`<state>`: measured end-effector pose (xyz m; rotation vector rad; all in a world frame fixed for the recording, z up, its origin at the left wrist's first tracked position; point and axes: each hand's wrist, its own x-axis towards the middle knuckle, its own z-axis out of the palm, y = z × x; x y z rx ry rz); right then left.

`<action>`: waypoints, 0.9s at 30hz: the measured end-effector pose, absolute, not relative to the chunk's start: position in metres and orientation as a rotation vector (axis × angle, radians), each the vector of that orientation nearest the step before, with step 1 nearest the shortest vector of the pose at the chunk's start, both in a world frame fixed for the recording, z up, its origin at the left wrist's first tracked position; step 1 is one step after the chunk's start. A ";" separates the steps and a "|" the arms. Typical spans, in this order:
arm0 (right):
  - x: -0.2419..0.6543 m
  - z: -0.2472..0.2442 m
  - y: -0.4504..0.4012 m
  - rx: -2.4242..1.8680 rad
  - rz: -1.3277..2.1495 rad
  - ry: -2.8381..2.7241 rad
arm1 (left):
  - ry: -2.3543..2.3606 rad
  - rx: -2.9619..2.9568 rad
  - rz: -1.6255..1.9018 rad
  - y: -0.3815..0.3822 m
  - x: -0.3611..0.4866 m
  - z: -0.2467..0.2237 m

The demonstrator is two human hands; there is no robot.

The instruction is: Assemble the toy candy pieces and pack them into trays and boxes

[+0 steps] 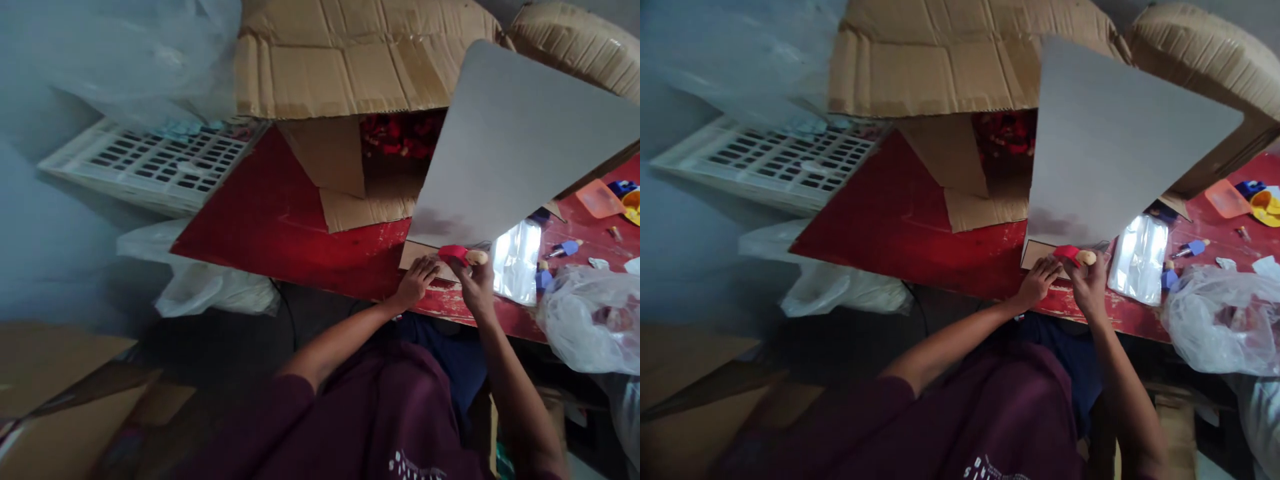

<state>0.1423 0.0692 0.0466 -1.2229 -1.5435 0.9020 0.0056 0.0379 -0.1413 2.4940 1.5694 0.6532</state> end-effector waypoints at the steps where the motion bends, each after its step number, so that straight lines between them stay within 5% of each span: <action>1: 0.133 0.038 0.076 -1.219 0.846 -1.636 | 1.567 2.491 0.666 0.039 0.006 -0.142; 8: 0.109 -0.009 0.099 -1.185 0.687 -2.130 | 1.557 2.461 0.633 0.045 0.008 -0.133; 16: 0.106 0.005 0.109 -1.200 0.714 -2.372 | 1.496 2.415 0.675 0.039 0.003 -0.124; 21: 0.088 0.000 0.129 -1.344 0.742 -2.357 | 1.482 2.422 0.725 0.039 0.003 -0.127; 27: 0.069 -0.019 0.102 -1.340 0.336 -1.945 | 1.459 2.394 0.620 0.040 0.006 -0.134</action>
